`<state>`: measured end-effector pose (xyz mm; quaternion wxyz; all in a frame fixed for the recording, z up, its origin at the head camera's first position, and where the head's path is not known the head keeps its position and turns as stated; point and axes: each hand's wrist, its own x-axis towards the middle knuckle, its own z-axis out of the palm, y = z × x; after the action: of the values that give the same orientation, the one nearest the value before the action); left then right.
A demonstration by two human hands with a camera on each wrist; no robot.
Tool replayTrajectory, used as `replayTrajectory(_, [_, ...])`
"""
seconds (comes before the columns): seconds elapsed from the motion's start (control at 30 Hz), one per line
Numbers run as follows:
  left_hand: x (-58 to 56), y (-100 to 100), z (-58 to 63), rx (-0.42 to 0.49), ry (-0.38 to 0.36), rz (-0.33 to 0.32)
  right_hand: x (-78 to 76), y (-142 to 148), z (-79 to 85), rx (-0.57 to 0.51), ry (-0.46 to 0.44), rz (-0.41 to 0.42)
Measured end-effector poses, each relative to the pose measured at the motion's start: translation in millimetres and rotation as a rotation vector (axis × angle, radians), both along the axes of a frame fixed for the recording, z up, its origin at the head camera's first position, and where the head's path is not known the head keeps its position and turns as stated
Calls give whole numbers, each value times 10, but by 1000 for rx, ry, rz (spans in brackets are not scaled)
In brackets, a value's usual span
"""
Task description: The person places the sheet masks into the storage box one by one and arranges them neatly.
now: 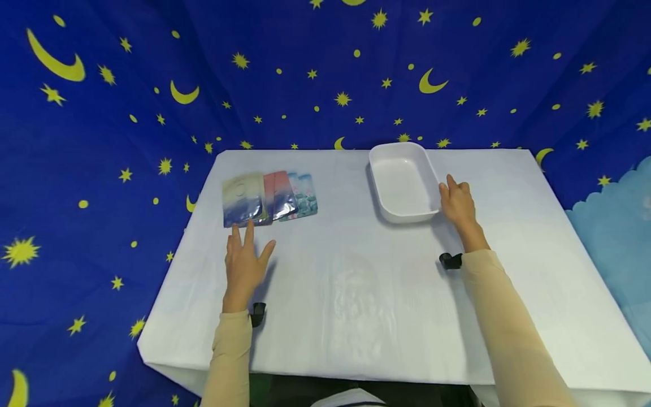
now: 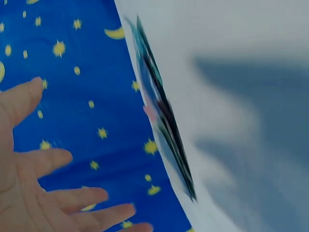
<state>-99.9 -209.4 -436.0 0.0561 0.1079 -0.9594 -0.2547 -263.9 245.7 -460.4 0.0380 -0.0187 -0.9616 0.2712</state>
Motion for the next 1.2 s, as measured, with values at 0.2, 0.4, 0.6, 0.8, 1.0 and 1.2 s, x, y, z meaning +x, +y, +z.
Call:
replayTrajectory(0.2, [-156, -395, 92, 82, -115, 117, -73, -21, -43, -21, -56, 18])
replayTrajectory(0.4, [-411, -610, 74, 91, -284, 131, 44, -1, -106, -74, -66, 22])
replayTrajectory(0.6, [-735, -754, -39, 85, -387, 190, 298, -116, -77, -156, -102, 5])
replayTrajectory(0.8, [-954, -831, -133, 98, -328, 332, 716, -220, -94, -208, -73, 26])
replayTrajectory(1.0, [-1063, -835, -175, 78, -287, 403, 1166, -325, -98, -214, -53, -3])
replayTrajectory(1.2, [-1153, -919, -256, 155, -249, 453, 1505, -429, -85, -245, -35, -66])
